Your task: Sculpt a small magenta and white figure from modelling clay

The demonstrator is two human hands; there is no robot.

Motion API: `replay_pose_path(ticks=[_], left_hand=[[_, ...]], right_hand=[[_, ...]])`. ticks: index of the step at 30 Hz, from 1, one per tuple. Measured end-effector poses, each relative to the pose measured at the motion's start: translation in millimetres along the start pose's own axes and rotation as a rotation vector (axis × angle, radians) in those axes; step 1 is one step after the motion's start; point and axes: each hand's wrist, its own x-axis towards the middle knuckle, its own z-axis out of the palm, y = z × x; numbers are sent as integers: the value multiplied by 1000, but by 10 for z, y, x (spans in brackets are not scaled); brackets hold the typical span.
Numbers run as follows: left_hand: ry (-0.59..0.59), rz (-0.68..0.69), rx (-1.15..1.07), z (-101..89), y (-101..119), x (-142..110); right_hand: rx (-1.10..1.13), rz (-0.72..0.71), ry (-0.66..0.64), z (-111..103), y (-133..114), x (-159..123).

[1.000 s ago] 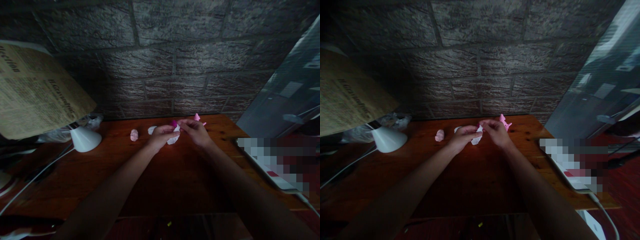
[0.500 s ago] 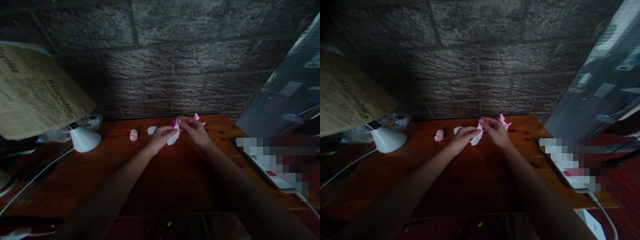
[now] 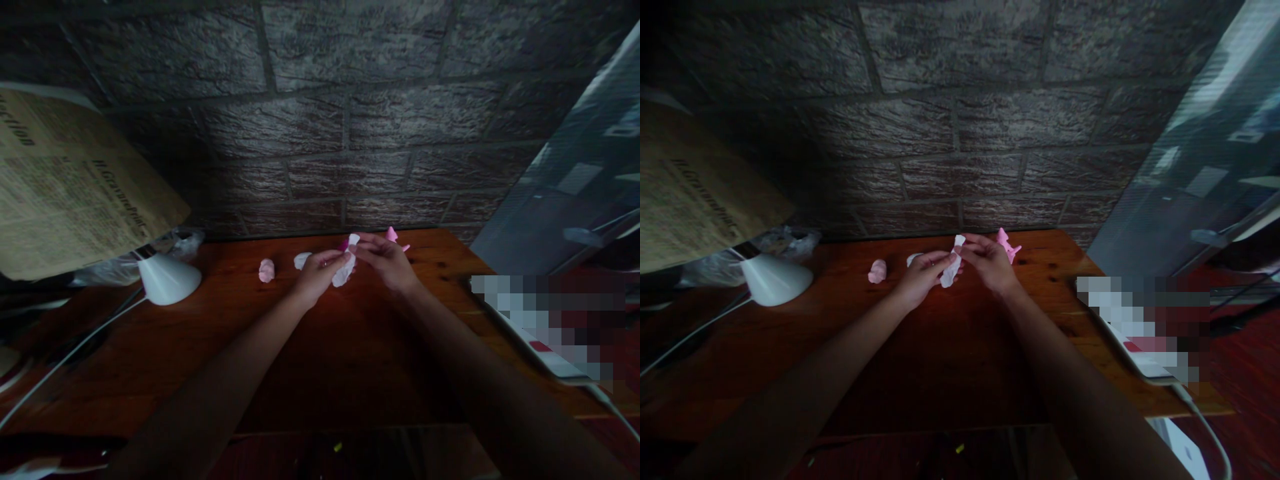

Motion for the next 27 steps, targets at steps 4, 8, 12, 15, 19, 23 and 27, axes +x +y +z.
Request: replay_pose_path(ticks=[4,8,12,15,19,23,27], left_hand=[[26,39,70,-14,-6,2],[37,120,149,-22,-16,1],[45,143,177,-15,-21,-1],[47,138,169,-5,-30,1],[55,136,163,-1,-41,4],[51,118,168,-13,-37,8],[42,88,134,-30,-24,10]], right_hand=[[-9,89,27,12,-17,-23],[-3,203,65,8,-3,-36],[51,276,75,17,10,-40],[89,257,79,17,17,-38],[22,156,31,0,33,-32],[-40,108,-7,0,38,-30],[5,140,-10,24,5,-38]])
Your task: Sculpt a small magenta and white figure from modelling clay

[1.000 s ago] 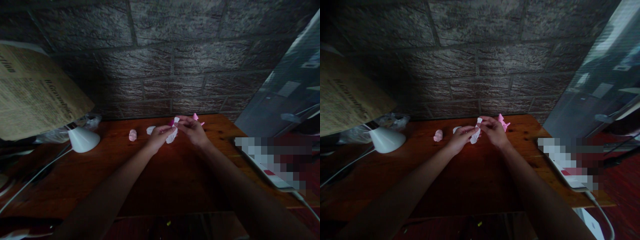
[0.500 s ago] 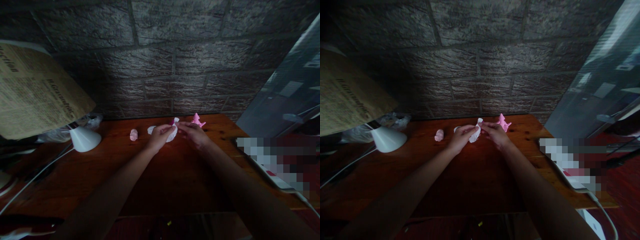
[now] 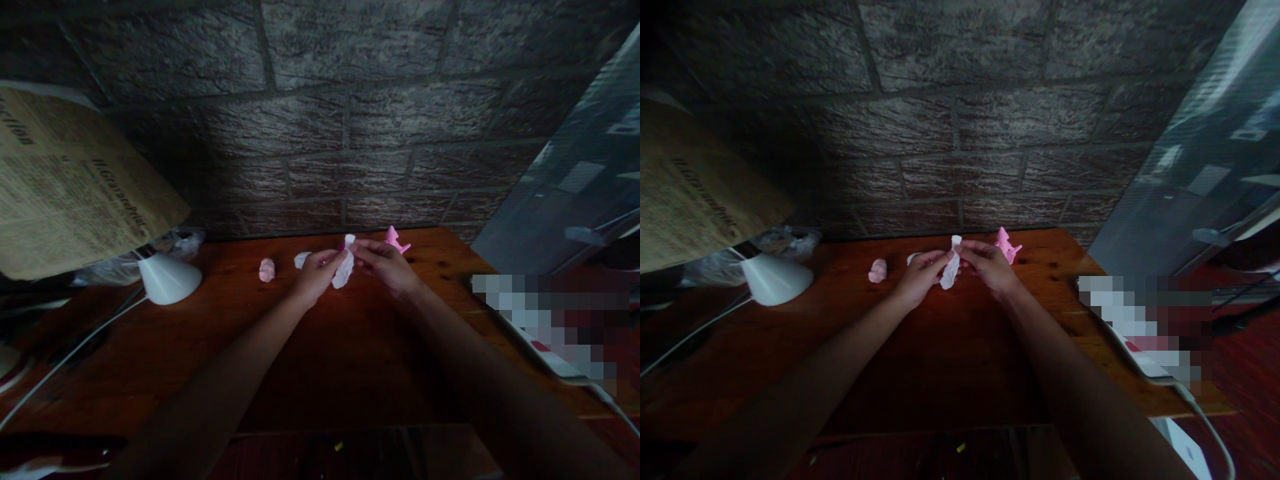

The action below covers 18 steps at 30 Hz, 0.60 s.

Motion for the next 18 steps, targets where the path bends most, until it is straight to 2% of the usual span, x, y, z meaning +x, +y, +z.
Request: replay_pose_path(ticks=[9,14,18], left_hand=[[-98,-77,4,29,-21,-17],[9,-83,-21,32,-4,-6],[21,-105,-85,36,43,-24]], right_hand=[[9,-95,57,-31,18,33],[-46,-147,33,-49,49,53],[-30,-150,32,-56,47,49]])
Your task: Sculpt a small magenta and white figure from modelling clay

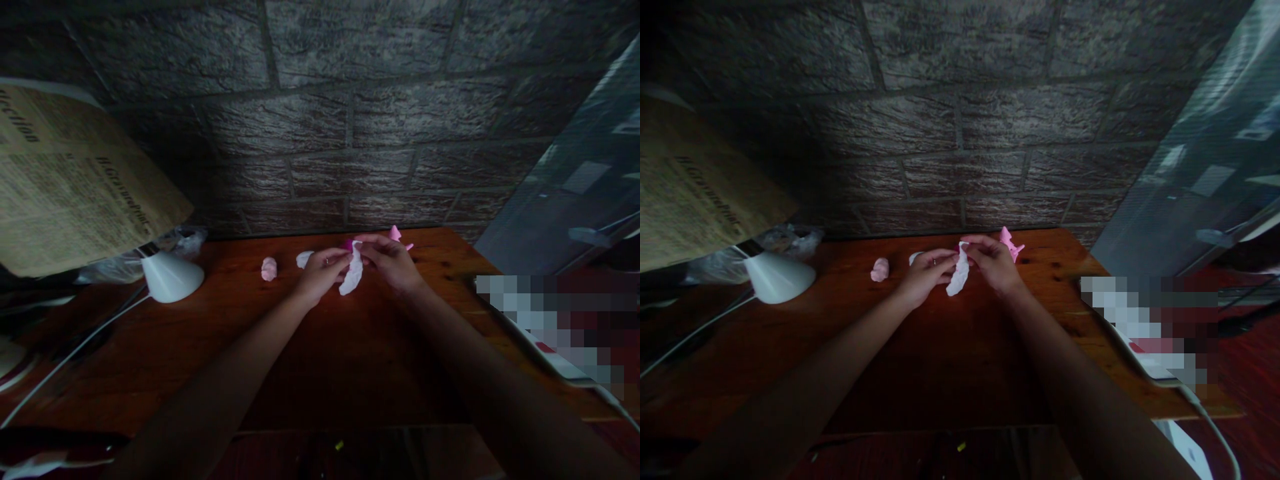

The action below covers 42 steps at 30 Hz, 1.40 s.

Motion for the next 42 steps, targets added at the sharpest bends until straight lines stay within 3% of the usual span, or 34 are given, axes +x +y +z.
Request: replay_pose_path(ticks=[13,21,42], left_hand=[[-101,-16,-64,24,18,-5],[91,156,-115,43,72,-6],[38,122,-208,28,76,-1]], right_hand=[[-4,-31,7,37,-49,-25],[17,-1,-5,29,-34,-20],[-20,-37,-61,44,-37,-20]])
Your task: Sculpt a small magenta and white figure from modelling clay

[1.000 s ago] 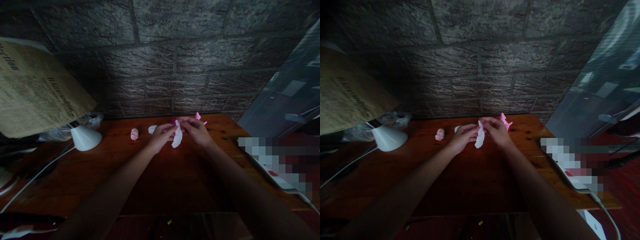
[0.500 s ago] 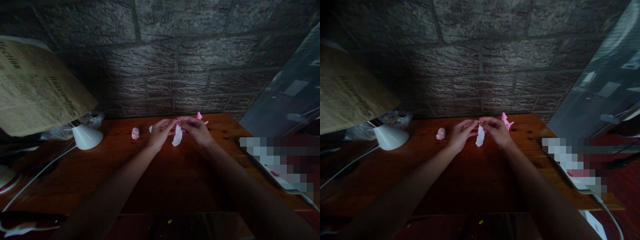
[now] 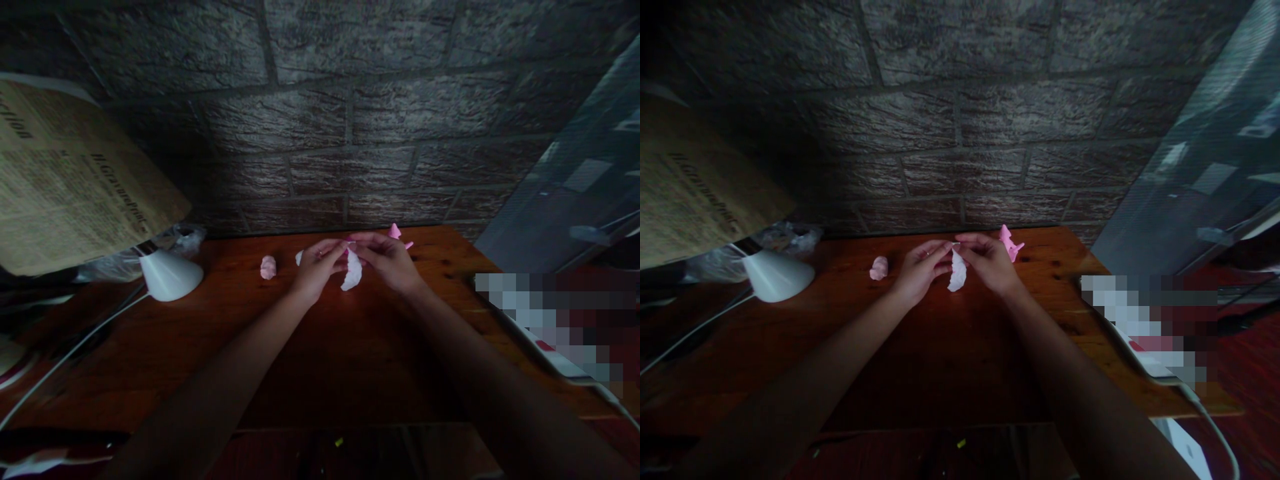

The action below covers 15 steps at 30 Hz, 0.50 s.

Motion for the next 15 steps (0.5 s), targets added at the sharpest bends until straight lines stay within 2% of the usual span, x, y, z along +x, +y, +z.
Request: replay_pose_path(ticks=[7,15], left_hand=[[-19,-17,-16,-4,-1,5],[0,-11,-53,-14,-9,18]], right_hand=[[-34,-48,-31,-14,28,9],[-29,-14,-19,-4,-7,-1]])
